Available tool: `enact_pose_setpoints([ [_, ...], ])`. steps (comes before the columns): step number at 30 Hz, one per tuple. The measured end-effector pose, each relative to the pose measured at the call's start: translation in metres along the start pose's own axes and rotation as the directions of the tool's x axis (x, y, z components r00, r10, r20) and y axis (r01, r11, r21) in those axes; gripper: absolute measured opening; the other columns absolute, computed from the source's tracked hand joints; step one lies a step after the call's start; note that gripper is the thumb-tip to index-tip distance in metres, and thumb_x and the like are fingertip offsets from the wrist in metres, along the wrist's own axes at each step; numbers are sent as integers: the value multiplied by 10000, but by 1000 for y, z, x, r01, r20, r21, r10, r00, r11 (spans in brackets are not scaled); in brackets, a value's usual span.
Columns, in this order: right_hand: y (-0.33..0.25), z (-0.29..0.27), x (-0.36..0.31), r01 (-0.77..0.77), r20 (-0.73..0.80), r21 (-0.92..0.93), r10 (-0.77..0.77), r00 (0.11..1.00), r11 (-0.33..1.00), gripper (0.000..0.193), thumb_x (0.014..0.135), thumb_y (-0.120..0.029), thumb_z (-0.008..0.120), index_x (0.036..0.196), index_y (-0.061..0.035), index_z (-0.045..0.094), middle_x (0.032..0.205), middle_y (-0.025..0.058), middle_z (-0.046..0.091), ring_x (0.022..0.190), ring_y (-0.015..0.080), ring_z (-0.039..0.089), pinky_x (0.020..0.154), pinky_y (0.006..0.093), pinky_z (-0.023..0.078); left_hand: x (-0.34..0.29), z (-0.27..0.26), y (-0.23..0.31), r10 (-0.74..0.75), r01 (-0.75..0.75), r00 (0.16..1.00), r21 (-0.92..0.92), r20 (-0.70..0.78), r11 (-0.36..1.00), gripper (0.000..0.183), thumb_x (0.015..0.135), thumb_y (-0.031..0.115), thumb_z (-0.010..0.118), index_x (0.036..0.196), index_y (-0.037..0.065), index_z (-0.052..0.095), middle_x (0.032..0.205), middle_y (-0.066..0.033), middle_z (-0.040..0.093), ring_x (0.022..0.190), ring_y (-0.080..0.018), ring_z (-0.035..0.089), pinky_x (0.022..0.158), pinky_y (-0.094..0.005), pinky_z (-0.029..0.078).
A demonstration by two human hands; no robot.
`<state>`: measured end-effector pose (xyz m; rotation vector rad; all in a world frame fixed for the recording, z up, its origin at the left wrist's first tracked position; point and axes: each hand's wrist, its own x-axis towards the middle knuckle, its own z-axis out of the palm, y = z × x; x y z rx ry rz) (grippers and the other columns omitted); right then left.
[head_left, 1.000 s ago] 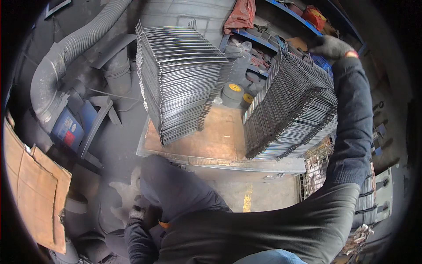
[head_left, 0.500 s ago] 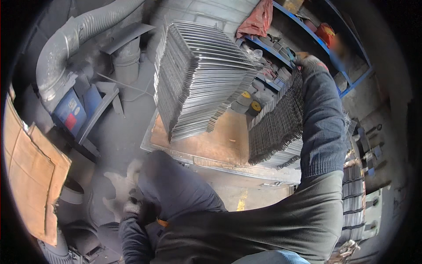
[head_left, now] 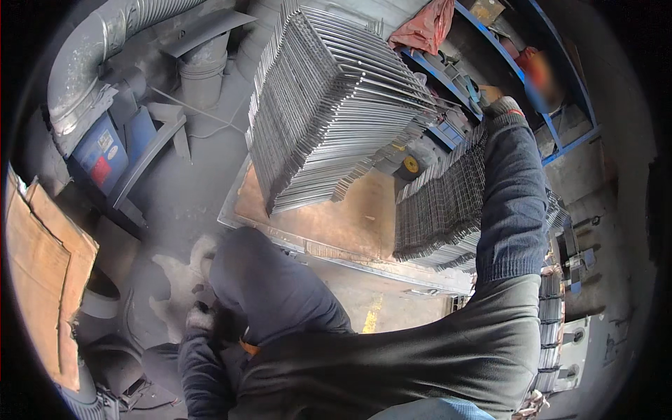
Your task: Manually straightening the wires on metal grates by hand and stacking them.
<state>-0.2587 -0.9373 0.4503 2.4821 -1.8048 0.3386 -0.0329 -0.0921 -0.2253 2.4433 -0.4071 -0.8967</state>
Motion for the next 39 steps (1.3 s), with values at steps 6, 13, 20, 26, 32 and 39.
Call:
enact_pose_setpoints([
  [6, 16, -31, -12, 9, -96, 13, -8, 995, 1000, 475, 895, -459, 885, 1181, -84, 837, 1123, 101, 806, 1042, 203, 710, 917, 416, 544, 2, 4, -7, 11, -10, 999, 32, -36, 999, 510, 890, 446, 802, 1182, 39, 708, 1187, -212, 775, 1175, -419, 711, 990, -491, 568],
  [13, 74, -191, -72, -5, -80, 290, 30, 996, 957, 787, 983, -674, 676, 1493, -77, 623, 1443, 128, 655, 1320, 265, 585, 1119, 365, 439, 16, 12, -20, 12, -16, 999, 96, 47, 995, 454, 900, 395, 803, 1140, 22, 709, 1137, -215, 783, 1143, -421, 719, 996, -471, 558],
  [20, 126, -166, -146, 69, 35, 657, -122, 992, 751, 773, 1058, -577, 646, 1594, -32, 527, 1570, 138, 588, 1463, 228, 515, 1239, 337, 370, 25, 18, -26, 79, -82, 996, 71, 41, 994, 487, 922, 456, 748, 1238, 88, 710, 1196, -190, 784, 1185, -399, 723, 997, -486, 570],
  [26, 127, -81, -189, 96, 4, 42, -96, 995, 995, 795, 1071, -653, 545, 1627, -86, 504, 1636, 131, 544, 1509, 272, 492, 1270, 376, 331, 33, 25, -40, 45, -55, 997, 169, 60, 984, 513, 919, 451, 790, 1204, 34, 704, 1161, -182, 790, 1128, -388, 730, 969, -458, 562],
  [32, 131, -88, -188, 130, 73, 25, -131, 989, 991, 852, 1026, -748, 511, 1634, -151, 507, 1693, 168, 467, 1568, 318, 423, 1299, 412, 277, 32, 24, -41, 157, -162, 987, 169, 41, 972, 461, 949, 456, 752, 1109, 26, 713, 1104, -167, 790, 1087, -387, 723, 979, -460, 551],
  [39, 105, -126, -273, 526, -814, 495, 157, 560, 691, 575, 1079, -449, 639, 1454, -14, 663, 1484, 198, 662, 1345, 326, 634, 1179, 400, 455, 46, 24, -55, 188, -209, 977, 287, 98, 935, 463, 975, 477, 719, 1095, 30, 726, 1110, -189, 779, 1112, -385, 709, 988, -457, 536],
])
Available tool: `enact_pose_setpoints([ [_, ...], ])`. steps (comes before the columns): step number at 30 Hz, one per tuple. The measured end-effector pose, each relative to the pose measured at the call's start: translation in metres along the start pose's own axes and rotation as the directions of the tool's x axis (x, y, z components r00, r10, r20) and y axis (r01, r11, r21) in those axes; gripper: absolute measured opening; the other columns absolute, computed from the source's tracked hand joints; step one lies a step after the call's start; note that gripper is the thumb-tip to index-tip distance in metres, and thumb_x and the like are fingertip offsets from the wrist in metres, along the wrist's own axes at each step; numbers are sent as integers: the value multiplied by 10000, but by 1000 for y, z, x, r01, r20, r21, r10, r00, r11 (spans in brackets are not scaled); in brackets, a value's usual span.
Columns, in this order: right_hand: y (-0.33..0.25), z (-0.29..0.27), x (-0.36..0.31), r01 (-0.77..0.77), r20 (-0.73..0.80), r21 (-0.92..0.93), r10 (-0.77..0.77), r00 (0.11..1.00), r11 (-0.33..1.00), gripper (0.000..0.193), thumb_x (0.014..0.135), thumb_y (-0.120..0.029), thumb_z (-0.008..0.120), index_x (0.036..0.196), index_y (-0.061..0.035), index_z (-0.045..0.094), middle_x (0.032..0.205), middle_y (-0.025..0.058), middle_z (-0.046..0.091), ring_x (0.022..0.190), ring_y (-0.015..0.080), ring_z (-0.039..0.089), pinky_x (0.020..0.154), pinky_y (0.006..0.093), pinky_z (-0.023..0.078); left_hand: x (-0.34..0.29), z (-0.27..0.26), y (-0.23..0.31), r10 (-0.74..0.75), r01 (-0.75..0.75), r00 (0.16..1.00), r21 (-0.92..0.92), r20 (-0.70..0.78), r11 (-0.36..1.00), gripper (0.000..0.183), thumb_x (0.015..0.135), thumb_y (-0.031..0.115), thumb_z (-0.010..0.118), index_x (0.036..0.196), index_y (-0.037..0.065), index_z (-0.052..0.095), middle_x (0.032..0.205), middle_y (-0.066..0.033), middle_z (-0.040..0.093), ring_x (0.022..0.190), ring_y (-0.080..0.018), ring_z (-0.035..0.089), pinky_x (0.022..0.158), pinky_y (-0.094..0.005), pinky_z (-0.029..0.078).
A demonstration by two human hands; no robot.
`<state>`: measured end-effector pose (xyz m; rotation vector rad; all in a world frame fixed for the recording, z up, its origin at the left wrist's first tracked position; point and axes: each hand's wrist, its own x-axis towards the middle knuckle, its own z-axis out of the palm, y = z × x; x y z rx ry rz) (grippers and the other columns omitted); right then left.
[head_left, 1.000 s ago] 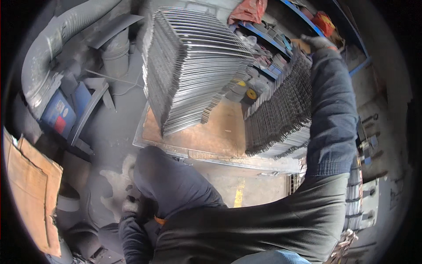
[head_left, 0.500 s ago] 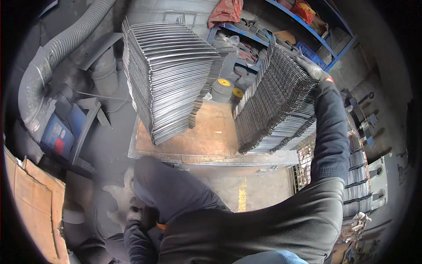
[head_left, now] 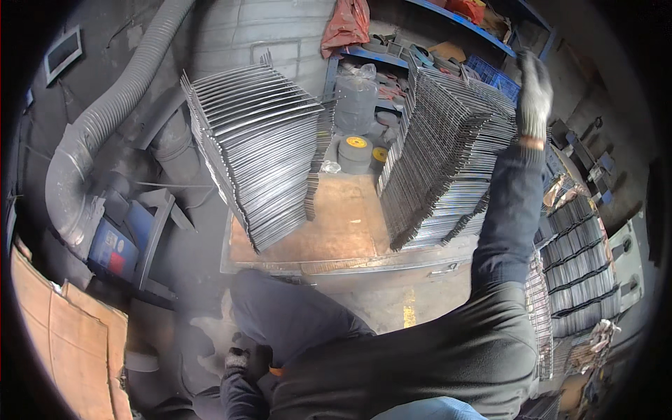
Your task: Manually straightening the wires on metal grates by hand and stacking them.
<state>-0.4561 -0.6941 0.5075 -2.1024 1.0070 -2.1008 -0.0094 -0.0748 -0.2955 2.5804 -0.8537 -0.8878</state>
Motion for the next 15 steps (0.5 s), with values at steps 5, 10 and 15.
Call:
enact_pose_setpoints([
  [5, -84, 11, -137, 345, -198, 25, -334, 921, 938, 355, 981, -52, 690, 1329, 18, 697, 1273, 164, 721, 1169, 276, 698, 1069, 379, 537, 14, 2, -9, 72, -74, 997, 100, 21, 992, 510, 942, 494, 752, 1167, 36, 727, 1150, -199, 774, 1135, -390, 711, 994, -461, 547],
  [10, -135, 100, -226, 420, 243, 344, -511, 824, 840, 567, 774, -153, 917, 1290, -63, 701, 1376, 153, 657, 1310, 335, 613, 1140, 493, 481, 10, -3, 4, 72, -72, 997, 104, 2, 992, 508, 928, 484, 769, 1155, 31, 724, 1138, -206, 779, 1121, -395, 723, 977, -474, 562],
  [15, -177, 165, -240, 407, 425, 366, -539, 727, 837, 747, 797, -358, 919, 1434, -88, 639, 1492, 174, 611, 1400, 443, 543, 1208, 569, 405, 2, -9, 9, 81, -76, 996, 147, -30, 986, 507, 913, 474, 785, 1142, 26, 722, 1127, -212, 783, 1108, -399, 734, 960, -486, 576],
])
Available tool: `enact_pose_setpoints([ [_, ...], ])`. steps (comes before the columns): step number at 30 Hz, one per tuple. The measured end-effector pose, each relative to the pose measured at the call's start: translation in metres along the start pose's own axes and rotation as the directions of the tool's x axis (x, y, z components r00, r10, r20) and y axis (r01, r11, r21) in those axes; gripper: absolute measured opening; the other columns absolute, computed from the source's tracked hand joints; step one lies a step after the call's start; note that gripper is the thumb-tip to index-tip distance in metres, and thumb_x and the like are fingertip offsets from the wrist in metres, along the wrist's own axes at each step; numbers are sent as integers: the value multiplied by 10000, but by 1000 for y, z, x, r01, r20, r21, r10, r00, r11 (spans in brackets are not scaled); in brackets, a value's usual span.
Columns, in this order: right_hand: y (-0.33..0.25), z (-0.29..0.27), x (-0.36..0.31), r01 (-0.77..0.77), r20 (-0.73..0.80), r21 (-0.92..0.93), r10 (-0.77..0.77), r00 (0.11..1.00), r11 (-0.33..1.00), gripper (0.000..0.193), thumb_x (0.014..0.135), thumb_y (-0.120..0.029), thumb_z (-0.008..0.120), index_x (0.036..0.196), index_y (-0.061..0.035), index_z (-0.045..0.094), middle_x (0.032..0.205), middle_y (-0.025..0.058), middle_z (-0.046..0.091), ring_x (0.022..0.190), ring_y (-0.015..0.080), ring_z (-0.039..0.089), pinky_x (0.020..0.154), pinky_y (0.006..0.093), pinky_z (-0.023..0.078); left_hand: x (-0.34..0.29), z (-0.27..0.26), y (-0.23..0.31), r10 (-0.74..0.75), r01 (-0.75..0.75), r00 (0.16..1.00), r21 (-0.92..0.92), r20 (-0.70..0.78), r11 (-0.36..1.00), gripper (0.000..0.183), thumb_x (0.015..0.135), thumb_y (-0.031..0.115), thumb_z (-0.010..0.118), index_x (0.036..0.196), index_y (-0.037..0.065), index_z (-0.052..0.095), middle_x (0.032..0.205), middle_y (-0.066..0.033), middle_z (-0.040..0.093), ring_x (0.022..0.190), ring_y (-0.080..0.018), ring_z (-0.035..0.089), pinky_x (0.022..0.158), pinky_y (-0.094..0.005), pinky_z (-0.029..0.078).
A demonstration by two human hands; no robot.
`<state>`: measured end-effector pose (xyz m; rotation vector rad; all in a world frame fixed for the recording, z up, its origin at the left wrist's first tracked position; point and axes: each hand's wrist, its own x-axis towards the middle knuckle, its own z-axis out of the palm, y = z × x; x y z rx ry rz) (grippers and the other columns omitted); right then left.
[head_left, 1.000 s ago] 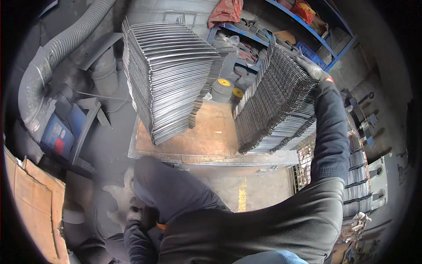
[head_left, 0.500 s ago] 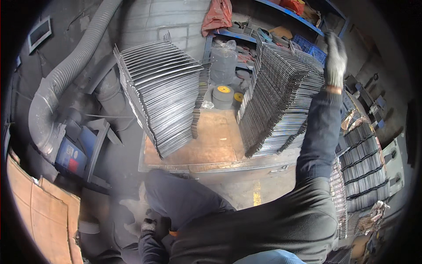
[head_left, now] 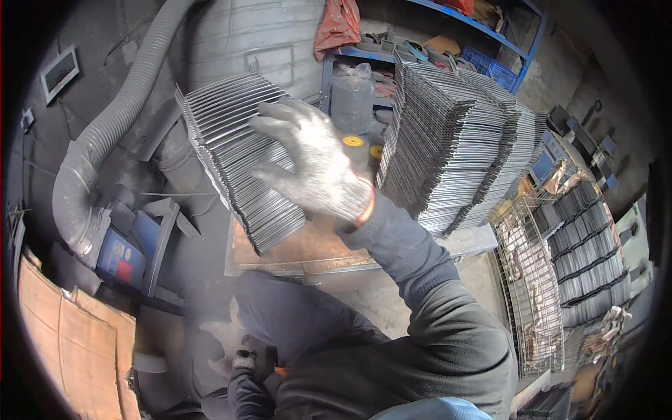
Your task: Manually straightening the wires on metal grates by hand and stacking them.
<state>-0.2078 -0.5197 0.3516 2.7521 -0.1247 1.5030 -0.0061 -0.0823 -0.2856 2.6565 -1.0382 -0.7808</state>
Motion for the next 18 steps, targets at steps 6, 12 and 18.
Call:
enact_pose_setpoints([
  [6, -5, 33, 29, 97, 165, 23, -99, 981, 995, 780, 843, -438, 843, 1488, -84, 585, 1527, 186, 552, 1455, 412, 485, 1197, 577, 378, -19, -11, 7, -226, 239, 971, -304, 80, 922, 546, 914, 477, 785, 1225, 34, 716, 1174, -178, 784, 1147, -394, 718, 1004, -466, 555],
  [12, -6, 44, 35, 167, 245, -29, -155, 957, 985, 696, 853, -390, 808, 1459, -107, 615, 1485, 149, 593, 1377, 371, 540, 1167, 558, 394, -33, -28, 28, -195, 163, 980, -455, -24, 875, 520, 891, 405, 797, 1261, 49, 711, 1194, -185, 784, 1169, -377, 723, 1046, -439, 549],
  [18, 0, 41, 65, 155, 323, -75, -124, 938, 985, 674, 887, -365, 820, 1461, -76, 617, 1413, 180, 652, 1305, 397, 612, 1144, 506, 466, -37, -42, 41, -236, 204, 972, -499, -1, 842, 674, 904, 398, 785, 1510, 160, 610, 1325, -178, 744, 1254, -370, 691, 1100, -435, 528],
])
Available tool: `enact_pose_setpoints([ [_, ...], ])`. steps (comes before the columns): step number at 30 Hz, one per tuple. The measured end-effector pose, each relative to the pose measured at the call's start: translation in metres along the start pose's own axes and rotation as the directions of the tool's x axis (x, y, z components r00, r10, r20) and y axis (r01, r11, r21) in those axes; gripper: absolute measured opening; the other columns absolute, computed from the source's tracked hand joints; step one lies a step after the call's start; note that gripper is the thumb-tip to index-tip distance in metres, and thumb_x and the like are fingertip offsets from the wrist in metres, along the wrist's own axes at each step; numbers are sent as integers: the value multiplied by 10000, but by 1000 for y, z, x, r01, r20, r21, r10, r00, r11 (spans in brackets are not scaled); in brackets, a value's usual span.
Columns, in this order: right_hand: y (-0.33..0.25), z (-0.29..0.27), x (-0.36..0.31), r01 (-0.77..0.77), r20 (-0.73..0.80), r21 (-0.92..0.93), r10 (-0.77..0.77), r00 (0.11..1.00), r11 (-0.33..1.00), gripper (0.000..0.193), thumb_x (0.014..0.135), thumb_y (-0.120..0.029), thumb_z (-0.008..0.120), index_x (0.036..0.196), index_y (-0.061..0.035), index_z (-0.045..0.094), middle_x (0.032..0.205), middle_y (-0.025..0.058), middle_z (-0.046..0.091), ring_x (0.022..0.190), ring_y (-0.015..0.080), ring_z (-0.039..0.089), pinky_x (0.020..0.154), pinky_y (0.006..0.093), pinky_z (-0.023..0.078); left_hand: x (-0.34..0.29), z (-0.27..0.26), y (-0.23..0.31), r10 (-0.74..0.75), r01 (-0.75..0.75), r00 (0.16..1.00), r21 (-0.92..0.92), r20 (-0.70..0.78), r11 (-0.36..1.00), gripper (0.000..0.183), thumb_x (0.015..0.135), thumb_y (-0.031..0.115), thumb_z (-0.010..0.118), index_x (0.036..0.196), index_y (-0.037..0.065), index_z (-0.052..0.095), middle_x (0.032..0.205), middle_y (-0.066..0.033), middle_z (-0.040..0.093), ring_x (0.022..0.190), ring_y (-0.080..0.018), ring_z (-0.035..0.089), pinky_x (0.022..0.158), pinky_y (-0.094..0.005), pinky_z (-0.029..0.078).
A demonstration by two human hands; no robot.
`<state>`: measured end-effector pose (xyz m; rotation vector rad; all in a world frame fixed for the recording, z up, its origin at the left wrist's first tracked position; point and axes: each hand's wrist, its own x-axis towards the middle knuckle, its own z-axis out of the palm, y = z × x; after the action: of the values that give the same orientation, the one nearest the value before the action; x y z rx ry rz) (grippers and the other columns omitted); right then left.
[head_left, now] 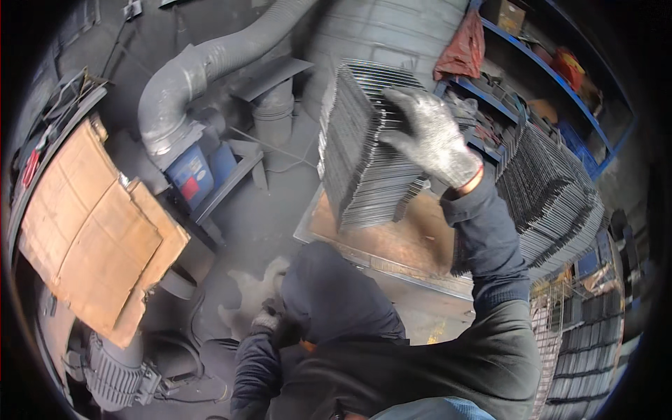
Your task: Manually straightening the wires on metal grates by hand and stacking them.
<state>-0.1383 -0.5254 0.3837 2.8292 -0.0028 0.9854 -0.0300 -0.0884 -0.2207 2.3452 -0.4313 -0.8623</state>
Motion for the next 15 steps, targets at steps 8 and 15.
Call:
enact_pose_setpoints([
  [8, 14, -37, 26, -243, 356, 178, 168, 919, 954, 686, 829, -208, 904, 1447, -53, 647, 1355, 156, 702, 1284, 301, 673, 1129, 415, 534, 11, 3, -11, -55, 54, 997, 8, 61, 998, 779, 927, 453, 712, 1609, 185, 448, 1400, -171, 715, 1311, -387, 666, 1112, -472, 517],
  [15, 26, -41, 46, -280, 526, 308, 82, 846, 909, 740, 815, -212, 914, 1476, -43, 628, 1379, 162, 705, 1293, 287, 675, 1148, 410, 520, 24, 19, -17, -128, 127, 992, 36, 15, 991, 763, 915, 414, 774, 1566, 99, 530, 1407, -198, 705, 1343, -378, 649, 1128, -446, 507],
])
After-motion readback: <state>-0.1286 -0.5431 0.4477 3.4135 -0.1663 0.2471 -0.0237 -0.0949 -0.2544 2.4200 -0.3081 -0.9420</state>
